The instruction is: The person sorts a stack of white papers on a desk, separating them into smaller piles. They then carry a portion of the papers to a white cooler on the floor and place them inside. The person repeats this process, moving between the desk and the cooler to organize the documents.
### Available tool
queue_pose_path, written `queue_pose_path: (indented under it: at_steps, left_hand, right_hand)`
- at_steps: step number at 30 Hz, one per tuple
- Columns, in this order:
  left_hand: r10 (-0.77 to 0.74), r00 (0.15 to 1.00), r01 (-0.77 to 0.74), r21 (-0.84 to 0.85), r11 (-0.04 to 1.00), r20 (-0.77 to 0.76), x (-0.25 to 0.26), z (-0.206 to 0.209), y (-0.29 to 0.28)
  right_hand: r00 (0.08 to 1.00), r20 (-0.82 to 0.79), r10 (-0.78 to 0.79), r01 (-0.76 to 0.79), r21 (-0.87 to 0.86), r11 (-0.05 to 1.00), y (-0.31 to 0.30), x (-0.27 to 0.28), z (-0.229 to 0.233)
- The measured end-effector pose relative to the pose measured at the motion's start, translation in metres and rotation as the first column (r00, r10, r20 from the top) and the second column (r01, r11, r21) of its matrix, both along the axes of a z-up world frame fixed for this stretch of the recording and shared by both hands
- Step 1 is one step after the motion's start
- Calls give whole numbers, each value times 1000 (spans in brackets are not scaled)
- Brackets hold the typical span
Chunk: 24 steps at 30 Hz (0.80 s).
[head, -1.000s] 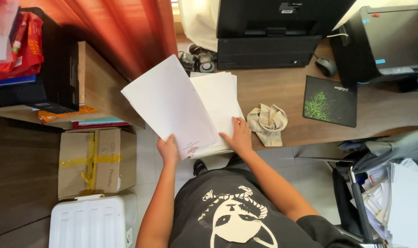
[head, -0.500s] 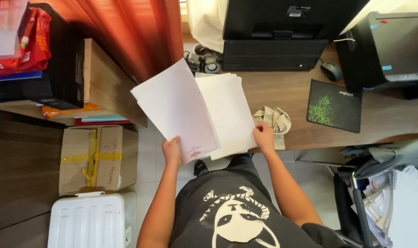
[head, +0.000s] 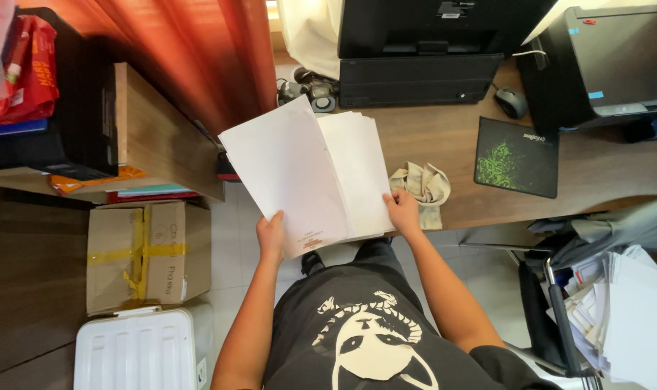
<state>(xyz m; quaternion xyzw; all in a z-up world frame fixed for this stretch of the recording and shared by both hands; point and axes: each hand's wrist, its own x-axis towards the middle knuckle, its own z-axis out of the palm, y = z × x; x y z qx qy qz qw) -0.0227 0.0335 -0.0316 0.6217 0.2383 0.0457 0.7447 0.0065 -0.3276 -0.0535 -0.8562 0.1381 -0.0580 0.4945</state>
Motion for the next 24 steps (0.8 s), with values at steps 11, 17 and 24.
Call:
queue_pose_path:
  at_steps: [11,17,24]
  left_hand:
    - [29,999,-28,-52,998,18,9,13,12]
    - [31,999,-29,-54,998,29,5,16,12]
    - [-11,1000,11,-51,999,-5,3,5,5]
  right_hand:
    - [970,227,88,16,-422,906,38,-18,67]
    - [932,324,165,49,-562,826,41,-20,59]
    - [901,423,96,85,-389,917,43,-18,54]
